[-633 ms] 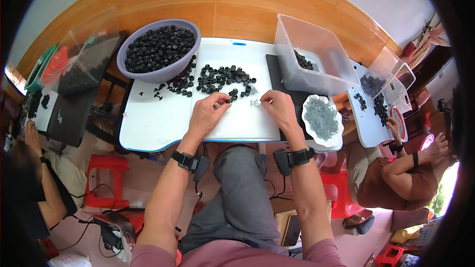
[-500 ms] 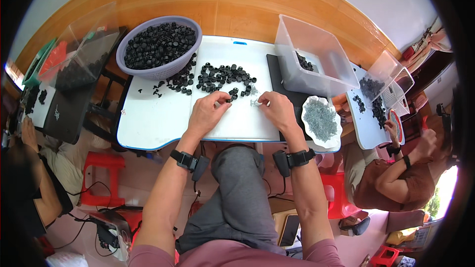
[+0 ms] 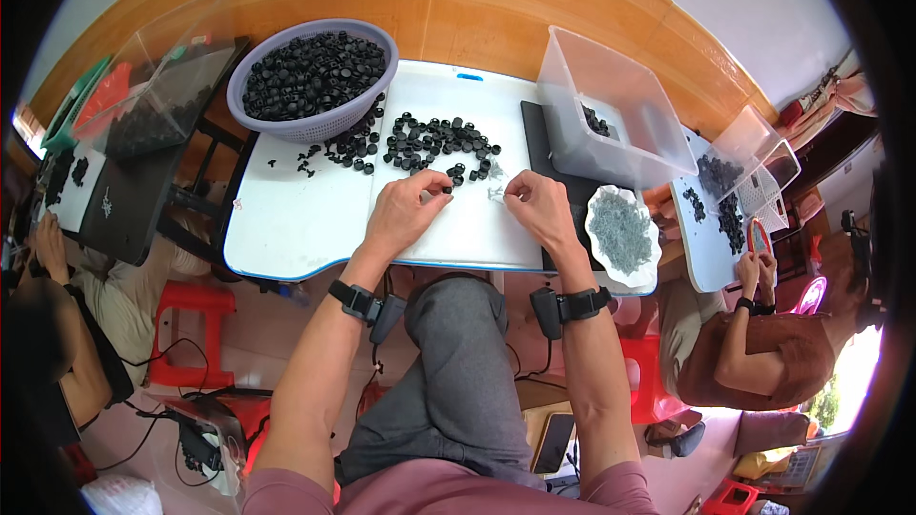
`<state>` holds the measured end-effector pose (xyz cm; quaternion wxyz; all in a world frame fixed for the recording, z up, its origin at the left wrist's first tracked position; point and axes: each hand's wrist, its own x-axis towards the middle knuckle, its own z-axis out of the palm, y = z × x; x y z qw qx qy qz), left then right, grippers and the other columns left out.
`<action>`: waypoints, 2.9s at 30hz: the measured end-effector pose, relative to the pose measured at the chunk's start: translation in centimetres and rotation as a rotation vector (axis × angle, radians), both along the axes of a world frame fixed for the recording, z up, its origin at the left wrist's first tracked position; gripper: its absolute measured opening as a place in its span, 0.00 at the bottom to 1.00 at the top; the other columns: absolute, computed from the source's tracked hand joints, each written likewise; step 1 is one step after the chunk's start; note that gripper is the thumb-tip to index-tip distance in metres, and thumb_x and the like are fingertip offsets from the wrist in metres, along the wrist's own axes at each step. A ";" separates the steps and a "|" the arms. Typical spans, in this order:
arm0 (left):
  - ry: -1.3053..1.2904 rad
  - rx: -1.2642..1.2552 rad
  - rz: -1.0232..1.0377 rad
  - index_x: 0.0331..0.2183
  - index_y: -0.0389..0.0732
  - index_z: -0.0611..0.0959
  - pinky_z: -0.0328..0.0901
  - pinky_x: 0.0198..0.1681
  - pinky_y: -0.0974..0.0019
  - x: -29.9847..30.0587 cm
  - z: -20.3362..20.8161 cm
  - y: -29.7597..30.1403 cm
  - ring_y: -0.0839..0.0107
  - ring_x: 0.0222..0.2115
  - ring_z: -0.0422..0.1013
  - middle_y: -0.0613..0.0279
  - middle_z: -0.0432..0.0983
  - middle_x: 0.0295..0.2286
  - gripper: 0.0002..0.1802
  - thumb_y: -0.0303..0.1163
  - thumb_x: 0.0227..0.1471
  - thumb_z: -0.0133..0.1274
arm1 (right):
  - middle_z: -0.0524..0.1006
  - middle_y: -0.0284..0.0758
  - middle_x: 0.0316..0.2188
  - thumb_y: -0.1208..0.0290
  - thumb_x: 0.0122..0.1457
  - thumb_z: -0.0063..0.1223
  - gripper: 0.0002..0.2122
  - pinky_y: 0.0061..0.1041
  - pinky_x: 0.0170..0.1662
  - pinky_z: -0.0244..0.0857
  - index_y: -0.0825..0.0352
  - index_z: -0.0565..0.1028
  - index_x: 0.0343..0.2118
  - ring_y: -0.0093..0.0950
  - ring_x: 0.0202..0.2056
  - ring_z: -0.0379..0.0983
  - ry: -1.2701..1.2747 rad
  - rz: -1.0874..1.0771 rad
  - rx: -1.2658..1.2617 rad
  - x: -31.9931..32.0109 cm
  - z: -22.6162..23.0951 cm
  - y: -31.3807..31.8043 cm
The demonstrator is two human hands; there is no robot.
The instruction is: Assemble small black rubber components by inserting tiny white plastic parts into them.
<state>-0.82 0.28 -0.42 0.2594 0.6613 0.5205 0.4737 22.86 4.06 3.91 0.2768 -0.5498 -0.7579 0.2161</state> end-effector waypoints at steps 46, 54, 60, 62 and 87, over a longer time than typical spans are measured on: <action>-0.052 -0.068 -0.010 0.39 0.39 0.86 0.72 0.36 0.69 0.5 0.2 -0.1 0.71 0.33 0.81 0.61 0.85 0.32 0.09 0.27 0.53 0.63 | 0.80 0.33 0.28 0.81 0.55 0.60 0.07 0.20 0.28 0.66 0.67 0.84 0.36 0.18 0.24 0.71 0.583 0.045 0.049 -5.5 -4.7 -3.0; 0.009 0.103 -0.080 0.39 0.43 0.88 0.68 0.32 0.67 0.1 0.9 -0.2 0.69 0.31 0.74 0.63 0.82 0.29 0.11 0.29 0.51 0.64 | 0.81 0.34 0.29 0.79 0.54 0.61 0.06 0.21 0.28 0.66 0.68 0.84 0.35 0.18 0.24 0.71 0.540 0.038 0.076 -5.5 -5.2 -2.6; -0.027 0.109 -0.104 0.40 0.45 0.89 0.64 0.30 0.69 -0.1 0.6 0.0 0.73 0.29 0.72 0.65 0.81 0.28 0.12 0.28 0.50 0.65 | 0.79 0.32 0.29 0.79 0.55 0.61 0.06 0.20 0.29 0.64 0.68 0.84 0.35 0.17 0.25 0.70 0.684 0.083 -0.015 -5.2 -5.4 -2.3; -0.027 0.089 -0.097 0.40 0.45 0.89 0.64 0.29 0.70 0.0 0.7 -0.1 0.74 0.29 0.72 0.66 0.81 0.28 0.12 0.28 0.50 0.65 | 0.79 0.31 0.29 0.79 0.55 0.61 0.06 0.19 0.30 0.64 0.68 0.84 0.35 0.17 0.25 0.69 0.692 0.078 -0.025 -5.1 -5.4 -2.3; 0.022 -0.073 -0.138 0.44 0.36 0.86 0.74 0.40 0.69 0.4 0.4 -0.2 0.69 0.36 0.81 0.56 0.86 0.36 0.13 0.27 0.56 0.60 | 0.81 0.30 0.27 0.80 0.55 0.60 0.07 0.16 0.29 0.66 0.70 0.80 0.37 0.14 0.25 0.70 0.767 0.024 -0.033 -5.1 -5.0 -2.7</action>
